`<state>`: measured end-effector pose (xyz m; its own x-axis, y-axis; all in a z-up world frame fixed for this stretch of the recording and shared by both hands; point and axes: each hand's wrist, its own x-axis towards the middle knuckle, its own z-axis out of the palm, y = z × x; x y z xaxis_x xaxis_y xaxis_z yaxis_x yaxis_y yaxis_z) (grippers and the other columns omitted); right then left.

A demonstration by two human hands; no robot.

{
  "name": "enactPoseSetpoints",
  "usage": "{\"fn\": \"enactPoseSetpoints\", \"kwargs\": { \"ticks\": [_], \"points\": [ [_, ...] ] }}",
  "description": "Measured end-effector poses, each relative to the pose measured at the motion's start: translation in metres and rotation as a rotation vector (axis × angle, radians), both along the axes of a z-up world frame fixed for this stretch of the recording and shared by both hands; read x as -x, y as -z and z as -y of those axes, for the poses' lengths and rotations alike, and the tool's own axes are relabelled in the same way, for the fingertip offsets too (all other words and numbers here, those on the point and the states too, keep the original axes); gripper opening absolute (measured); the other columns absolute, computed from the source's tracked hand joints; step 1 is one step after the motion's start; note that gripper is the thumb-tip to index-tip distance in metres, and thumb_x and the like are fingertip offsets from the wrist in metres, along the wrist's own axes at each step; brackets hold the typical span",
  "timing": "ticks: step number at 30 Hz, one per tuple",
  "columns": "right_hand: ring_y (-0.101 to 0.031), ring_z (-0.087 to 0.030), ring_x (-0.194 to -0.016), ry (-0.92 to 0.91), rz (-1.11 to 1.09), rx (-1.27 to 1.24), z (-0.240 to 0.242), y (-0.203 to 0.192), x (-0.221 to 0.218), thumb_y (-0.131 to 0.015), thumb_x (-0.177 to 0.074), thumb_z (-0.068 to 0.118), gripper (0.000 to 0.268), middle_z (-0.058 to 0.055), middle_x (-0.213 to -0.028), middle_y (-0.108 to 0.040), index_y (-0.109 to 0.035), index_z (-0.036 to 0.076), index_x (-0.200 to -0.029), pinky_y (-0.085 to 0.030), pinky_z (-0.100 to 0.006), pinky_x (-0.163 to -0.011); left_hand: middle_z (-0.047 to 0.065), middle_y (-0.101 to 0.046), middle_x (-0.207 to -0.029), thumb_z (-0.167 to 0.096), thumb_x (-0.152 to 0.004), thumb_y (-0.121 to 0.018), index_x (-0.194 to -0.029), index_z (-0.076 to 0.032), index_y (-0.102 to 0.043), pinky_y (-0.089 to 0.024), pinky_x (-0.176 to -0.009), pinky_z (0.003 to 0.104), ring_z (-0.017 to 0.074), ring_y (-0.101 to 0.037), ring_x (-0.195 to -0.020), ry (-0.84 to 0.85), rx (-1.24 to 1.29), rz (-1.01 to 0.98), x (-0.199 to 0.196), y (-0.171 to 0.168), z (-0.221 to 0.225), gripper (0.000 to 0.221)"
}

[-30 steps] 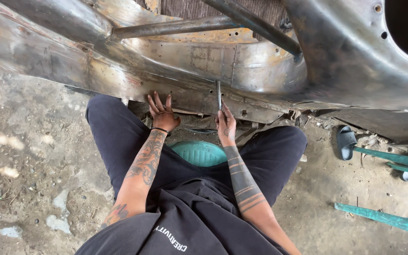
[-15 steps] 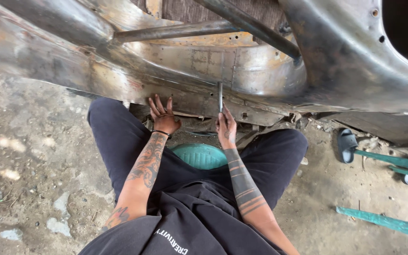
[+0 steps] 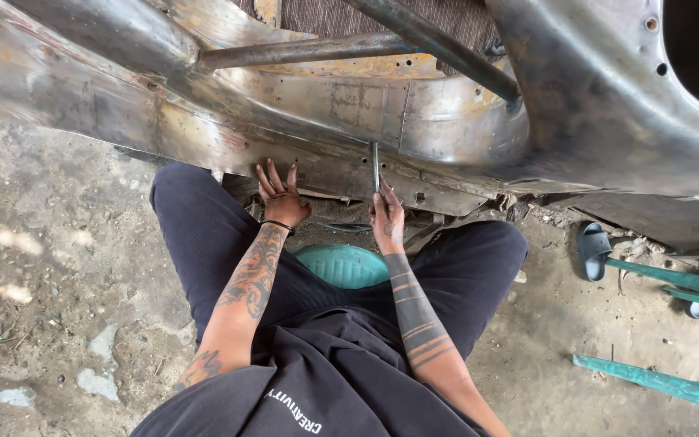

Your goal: Hammering a metal tool against a motorcycle frame to shape or clean it

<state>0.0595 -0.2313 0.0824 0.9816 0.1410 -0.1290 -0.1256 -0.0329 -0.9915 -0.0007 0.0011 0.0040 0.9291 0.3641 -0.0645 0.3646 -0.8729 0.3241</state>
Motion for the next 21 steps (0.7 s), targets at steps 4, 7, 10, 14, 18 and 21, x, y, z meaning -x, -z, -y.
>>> {"fn": "enactPoseSetpoints", "kwargs": {
  "ticks": [4,7,10,14,18,21],
  "points": [
    [-0.049,-0.008,-0.049,-0.011,-0.01,0.001,0.001,0.004,0.0,-0.051,-0.107,0.009,0.041,-0.009,-0.065,-0.057,-0.054,0.01,-0.147,-0.041,-0.018,-0.039,0.033,0.023,-0.164,-0.039,-0.074,-0.081,-0.165,-0.017,-0.006,-0.017,-0.118,0.075,0.0588,0.026,-0.147,-0.021,0.005,0.001,0.0,-0.002,0.0,0.119],
    [-0.049,-0.008,-0.049,-0.017,-0.03,-0.039,0.0,-0.004,0.001,-0.052,-0.107,0.01,0.04,-0.009,-0.065,-0.057,-0.055,0.011,-0.147,-0.041,-0.017,-0.039,0.033,0.024,-0.164,-0.04,-0.076,-0.08,-0.165,-0.018,-0.005,-0.018,-0.118,0.073,0.0585,0.026,-0.147,-0.011,-0.028,-0.008,-0.001,-0.001,0.001,0.119],
    [-0.049,-0.008,-0.05,-0.05,-0.039,-0.033,-0.001,-0.015,0.003,-0.052,-0.107,0.011,0.04,-0.009,-0.065,-0.058,-0.054,0.009,-0.147,-0.041,-0.018,-0.038,0.033,0.024,-0.164,-0.039,-0.075,-0.08,-0.165,-0.018,-0.005,-0.016,-0.118,0.074,0.0583,0.026,-0.147,-0.015,-0.008,-0.006,0.0,-0.001,0.001,0.119],
    [-0.049,-0.012,-0.046,-0.062,-0.097,-0.12,-0.002,-0.017,0.005,-0.054,-0.106,0.01,0.038,-0.012,-0.063,-0.055,-0.055,0.007,-0.144,-0.039,-0.02,-0.035,0.032,0.024,-0.164,-0.04,-0.076,-0.079,-0.165,-0.017,-0.005,-0.014,-0.119,0.072,0.0576,0.028,-0.147,-0.018,-0.007,-0.025,-0.001,-0.002,0.003,0.118],
    [-0.05,-0.006,-0.051,-0.051,-0.016,-0.068,0.004,0.005,-0.002,-0.051,-0.107,0.009,0.041,-0.008,-0.068,-0.058,-0.053,0.008,-0.148,-0.042,-0.017,-0.039,0.032,0.026,-0.164,-0.043,-0.076,-0.078,-0.166,-0.018,-0.002,-0.017,-0.119,0.071,0.0585,0.028,-0.147,-0.004,-0.045,-0.057,-0.001,0.001,-0.001,0.12],
    [-0.049,-0.008,-0.05,0.005,-0.014,-0.101,0.001,-0.012,-0.001,-0.048,-0.108,0.009,0.041,-0.009,-0.066,-0.055,-0.05,0.006,-0.148,-0.039,-0.017,-0.039,0.031,0.026,-0.165,-0.042,-0.077,-0.079,-0.166,-0.019,-0.005,-0.017,-0.12,0.071,0.0569,0.028,-0.148,-0.028,-0.042,-0.059,-0.001,0.003,0.0,0.118]
  ]
}}
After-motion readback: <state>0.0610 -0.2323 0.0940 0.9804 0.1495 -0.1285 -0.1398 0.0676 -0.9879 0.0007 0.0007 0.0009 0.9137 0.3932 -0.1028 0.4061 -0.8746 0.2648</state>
